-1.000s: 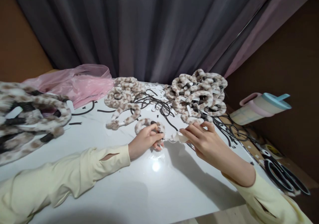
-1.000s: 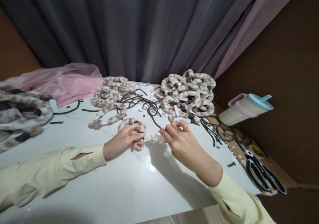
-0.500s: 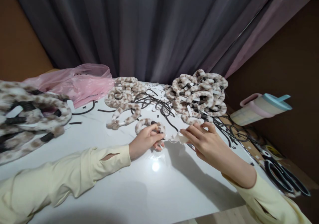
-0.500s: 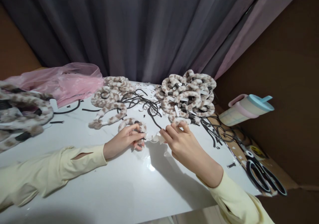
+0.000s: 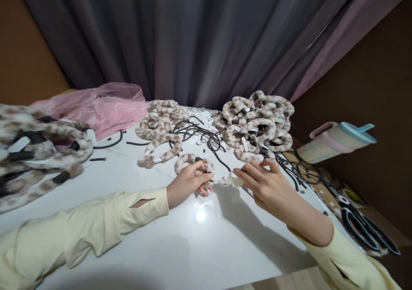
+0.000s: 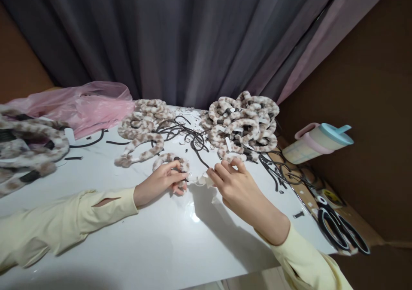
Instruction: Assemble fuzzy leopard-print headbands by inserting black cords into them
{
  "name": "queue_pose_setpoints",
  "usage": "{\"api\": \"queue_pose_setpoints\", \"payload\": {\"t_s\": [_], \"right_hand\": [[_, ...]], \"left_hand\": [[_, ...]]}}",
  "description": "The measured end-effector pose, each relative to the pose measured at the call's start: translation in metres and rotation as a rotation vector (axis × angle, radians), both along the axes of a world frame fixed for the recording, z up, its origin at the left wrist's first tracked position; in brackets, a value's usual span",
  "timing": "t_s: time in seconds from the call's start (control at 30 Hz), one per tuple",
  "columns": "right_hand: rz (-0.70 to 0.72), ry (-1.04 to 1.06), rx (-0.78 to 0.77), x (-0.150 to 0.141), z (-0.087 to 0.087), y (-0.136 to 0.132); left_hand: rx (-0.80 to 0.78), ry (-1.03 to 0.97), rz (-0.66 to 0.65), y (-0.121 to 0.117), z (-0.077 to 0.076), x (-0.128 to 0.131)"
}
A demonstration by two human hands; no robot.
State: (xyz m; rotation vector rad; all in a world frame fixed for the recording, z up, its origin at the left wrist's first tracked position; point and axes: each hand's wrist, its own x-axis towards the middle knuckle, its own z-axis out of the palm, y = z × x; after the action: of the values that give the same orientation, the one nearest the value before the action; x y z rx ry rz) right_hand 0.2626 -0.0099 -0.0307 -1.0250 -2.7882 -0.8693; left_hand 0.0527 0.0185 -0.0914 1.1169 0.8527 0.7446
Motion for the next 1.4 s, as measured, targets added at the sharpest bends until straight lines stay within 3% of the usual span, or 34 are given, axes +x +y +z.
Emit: {"api": "queue_pose_setpoints", "payload": {"t_s": [0.53,1.4], "right_hand": [[-0.016,0.023,-0.055,0.0010,0.0019,-0.0006],[-0.011,-0.008,-0.002,-0.0015,0.0015,-0.0009]], "left_hand": [[-0.012,-0.004,-0.002,-0.0003,0.0017,0.0001],[-0.019,-0.024,0.007,-0.0007,0.0026,0.0007]]}}
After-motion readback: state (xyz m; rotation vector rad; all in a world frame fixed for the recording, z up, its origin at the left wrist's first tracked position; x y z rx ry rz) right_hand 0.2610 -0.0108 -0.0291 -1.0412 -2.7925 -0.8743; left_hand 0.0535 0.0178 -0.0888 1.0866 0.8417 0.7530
